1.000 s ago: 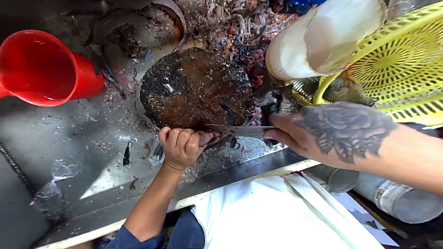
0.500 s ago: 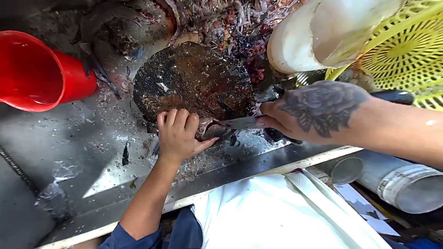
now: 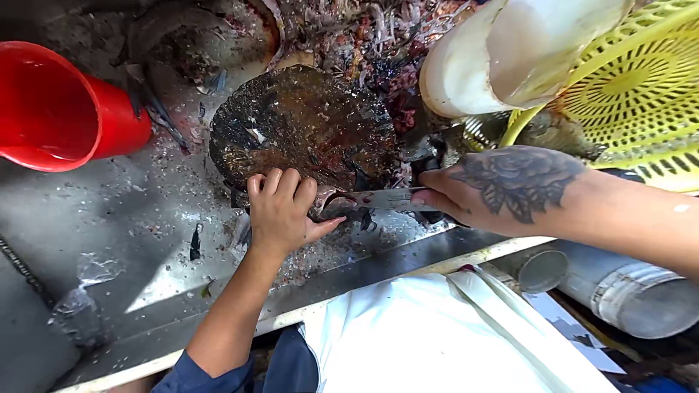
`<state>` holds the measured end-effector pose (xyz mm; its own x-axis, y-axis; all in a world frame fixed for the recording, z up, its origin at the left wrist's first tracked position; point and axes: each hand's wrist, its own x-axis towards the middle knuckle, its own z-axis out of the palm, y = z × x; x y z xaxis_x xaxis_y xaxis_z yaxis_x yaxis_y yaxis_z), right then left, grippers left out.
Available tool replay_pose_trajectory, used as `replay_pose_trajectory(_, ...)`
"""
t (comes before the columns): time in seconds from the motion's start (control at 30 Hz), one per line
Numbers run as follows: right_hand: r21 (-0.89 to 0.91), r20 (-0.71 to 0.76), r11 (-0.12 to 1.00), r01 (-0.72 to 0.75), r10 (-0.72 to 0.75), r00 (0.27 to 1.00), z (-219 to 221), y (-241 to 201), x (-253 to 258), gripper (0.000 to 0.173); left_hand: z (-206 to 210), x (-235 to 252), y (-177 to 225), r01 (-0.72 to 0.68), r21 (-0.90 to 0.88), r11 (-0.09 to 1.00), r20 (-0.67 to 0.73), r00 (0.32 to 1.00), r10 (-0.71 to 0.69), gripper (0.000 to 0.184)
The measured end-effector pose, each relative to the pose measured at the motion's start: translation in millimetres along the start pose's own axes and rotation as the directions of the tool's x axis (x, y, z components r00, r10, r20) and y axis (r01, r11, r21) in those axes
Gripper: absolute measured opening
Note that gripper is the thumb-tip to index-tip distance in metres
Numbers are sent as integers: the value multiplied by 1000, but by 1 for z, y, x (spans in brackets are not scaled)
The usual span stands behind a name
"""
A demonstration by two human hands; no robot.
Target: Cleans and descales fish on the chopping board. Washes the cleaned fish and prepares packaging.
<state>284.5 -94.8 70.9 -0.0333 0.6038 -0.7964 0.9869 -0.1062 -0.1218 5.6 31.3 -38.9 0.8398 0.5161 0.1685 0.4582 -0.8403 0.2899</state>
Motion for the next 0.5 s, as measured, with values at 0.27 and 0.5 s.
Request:
replay_pose_trajectory(0.27,86,90,996,-4,-4,996,-5,-2,5,49,2,-1,-1,-18,15,1000,-17,1000,18,78)
replay_pose_trajectory(0.5,174,192,980,-92,57,980,-24,-22,12,52,3,-1,-1,-25,26,999,-39,999,26,86)
